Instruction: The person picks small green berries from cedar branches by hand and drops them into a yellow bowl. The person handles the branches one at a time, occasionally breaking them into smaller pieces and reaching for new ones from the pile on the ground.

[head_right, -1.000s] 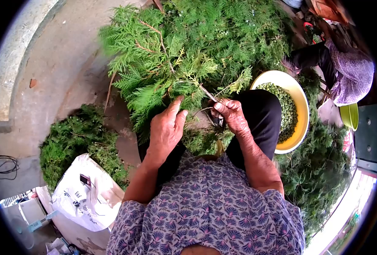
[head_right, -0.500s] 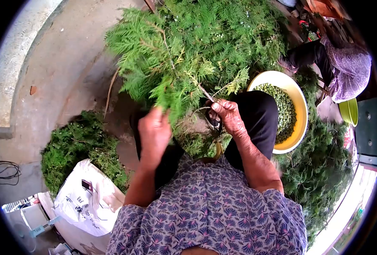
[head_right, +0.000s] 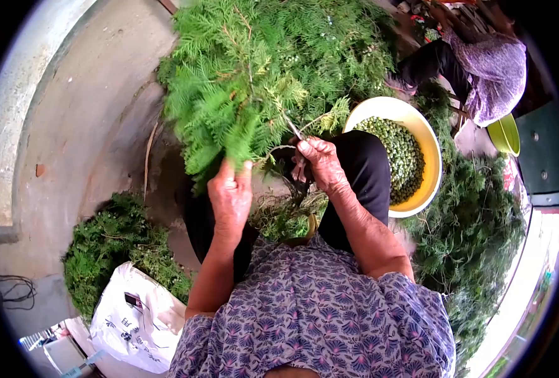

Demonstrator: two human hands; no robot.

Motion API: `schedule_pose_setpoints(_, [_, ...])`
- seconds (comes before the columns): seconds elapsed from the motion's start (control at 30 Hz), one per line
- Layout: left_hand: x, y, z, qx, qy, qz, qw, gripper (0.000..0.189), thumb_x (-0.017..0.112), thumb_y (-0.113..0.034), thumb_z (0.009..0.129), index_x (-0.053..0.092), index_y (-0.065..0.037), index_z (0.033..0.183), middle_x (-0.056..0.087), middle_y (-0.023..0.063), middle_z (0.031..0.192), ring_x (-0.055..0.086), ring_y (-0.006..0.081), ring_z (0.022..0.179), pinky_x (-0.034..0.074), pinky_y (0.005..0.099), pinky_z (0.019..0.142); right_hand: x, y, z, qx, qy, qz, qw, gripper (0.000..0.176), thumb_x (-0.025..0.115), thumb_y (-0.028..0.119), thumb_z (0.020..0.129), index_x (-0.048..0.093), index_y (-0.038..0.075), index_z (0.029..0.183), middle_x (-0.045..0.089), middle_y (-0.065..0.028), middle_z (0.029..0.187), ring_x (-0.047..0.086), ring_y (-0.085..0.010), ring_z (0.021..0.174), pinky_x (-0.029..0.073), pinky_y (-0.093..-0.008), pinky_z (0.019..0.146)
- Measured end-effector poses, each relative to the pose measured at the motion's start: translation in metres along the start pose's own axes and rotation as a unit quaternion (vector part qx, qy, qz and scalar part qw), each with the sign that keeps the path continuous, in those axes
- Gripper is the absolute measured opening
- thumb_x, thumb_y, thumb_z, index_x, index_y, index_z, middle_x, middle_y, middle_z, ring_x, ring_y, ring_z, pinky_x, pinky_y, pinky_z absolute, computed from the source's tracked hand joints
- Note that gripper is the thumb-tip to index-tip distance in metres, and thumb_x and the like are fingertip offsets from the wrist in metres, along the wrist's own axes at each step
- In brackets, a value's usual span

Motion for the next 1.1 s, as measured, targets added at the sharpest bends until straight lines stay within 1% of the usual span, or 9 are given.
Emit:
schedule_pose_setpoints(0.07, [0.001,0.016,-0.004,0.008,-0.028,-0.032,0.999,0.024,0.06,-0.016,0.081,0.058,-0.004,0.101,0.056,0.0178,0.06,0.056,0.0336,0.051,0.042,0.0385,0.045,-0.003,0.005,0.007,-0.035,-0.013,0.005,0.999,0.019,0.064,0.02,0.081,0.058,0.002,0.08,0.053,-0.0029,0.058,0.053,-0.013,0.049,0.044,-0.024,0.047])
schedule_pose_setpoints(0.13, [-0.005,0.018,-0.008,-0.03,-0.027,-0.077,0.996,0.023,0.06,-0.009,0.08,0.058,0.0,0.101,0.053,0.0145,0.057,0.05,0.0212,0.045,0.041,0.0305,0.045,-0.005,0.011,0.011,-0.048,-0.04,0.009,0.998,0.019,0.065,0.016,0.08,0.056,0.005,0.068,0.052,-0.0015,0.059,0.049,-0.0108,0.053,0.042,-0.0246,0.055])
schedule_pose_setpoints(0.23, [-0.007,0.02,-0.015,-0.074,-0.035,-0.171,0.982,0.018,0.061,-0.007,0.081,0.059,0.003,0.097,0.048,0.0024,0.057,0.039,0.0053,0.05,0.036,0.0218,0.046,-0.003,0.027,0.017,-0.097,-0.062,-0.006,0.993,0.015,0.063,0.015,0.082,0.058,0.003,0.073,0.053,-0.0015,0.06,0.049,-0.0108,0.053,0.041,-0.0238,0.054])
schedule_pose_setpoints(0.53, [0.0,0.021,-0.035,-0.16,0.034,-0.285,0.945,0.012,0.058,-0.007,0.084,0.06,0.002,0.091,0.049,-0.004,0.065,0.039,0.0027,0.056,0.033,0.0182,0.049,-0.002,0.076,0.039,-0.087,-0.07,0.189,0.976,0.022,0.058,0.025,0.085,0.054,0.004,0.093,0.046,-0.0009,0.063,0.042,-0.012,0.054,0.046,-0.031,0.058])
schedule_pose_setpoints(0.67, [-0.001,0.011,-0.043,-0.141,0.057,-0.276,0.949,0.012,0.057,-0.007,0.084,0.061,0.002,0.092,0.049,-0.0033,0.064,0.041,0.003,0.055,0.034,0.0185,0.048,-0.005,0.093,0.045,-0.101,-0.074,0.235,0.964,0.028,0.055,0.028,0.086,0.051,0.005,0.102,0.042,0.0001,0.064,0.042,-0.0132,0.056,0.045,-0.0338,0.062])
schedule_pose_setpoints(0.83, [-0.005,-0.004,-0.052,-0.165,0.101,-0.3,0.934,0.013,0.057,-0.008,0.085,0.061,0.002,0.093,0.048,-0.0034,0.064,0.041,0.0031,0.053,0.033,0.0185,0.046,-0.003,0.115,0.042,-0.111,-0.115,0.262,0.952,0.027,0.051,0.029,0.089,0.049,0.004,0.1,0.041,0.0001,0.064,0.042,-0.0126,0.054,0.047,-0.0323,0.057])
schedule_pose_setpoints(0.93, [-0.007,-0.006,-0.055,-0.272,0.093,-0.428,0.857,0.015,0.056,-0.01,0.086,0.059,0.002,0.095,0.046,-0.004,0.062,0.039,0.0028,0.052,0.031,0.0182,0.045,-0.003,0.119,0.043,-0.109,-0.096,0.316,0.938,0.027,0.049,0.03,0.09,0.048,0.004,0.097,0.042,-0.0009,0.064,0.043,-0.0136,0.054,0.049,-0.0348,0.057])
schedule_pose_setpoints(1.03, [-0.016,-0.01,-0.054,-0.162,0.062,-0.355,0.919,0.015,0.056,-0.01,0.086,0.059,0.002,0.094,0.047,-0.0035,0.063,0.04,0.0029,0.053,0.032,0.018,0.045,0.0,0.123,0.04,-0.116,-0.102,0.335,0.929,0.028,0.051,0.03,0.088,0.05,0.003,0.099,0.041,0.0,0.063,0.04,-0.0138,0.055,0.046,-0.0366,0.06])
schedule_pose_setpoints(1.1, [-0.017,-0.01,-0.052,-0.175,0.079,-0.346,0.918,0.014,0.056,-0.009,0.086,0.059,0.002,0.093,0.049,-0.0026,0.065,0.041,0.0032,0.053,0.033,0.018,0.047,-0.001,0.123,0.044,-0.107,-0.098,0.345,0.927,0.029,0.051,0.031,0.088,0.048,0.005,0.1,0.041,-0.0006,0.063,0.042,-0.0142,0.054,0.047,-0.0375,0.06])
Point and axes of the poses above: each hand's wrist, its own z-axis towards the middle knuckle, its own x-axis out of the palm, y = z × x, the point moved 5 cm from there along z, towards the middle knuckle
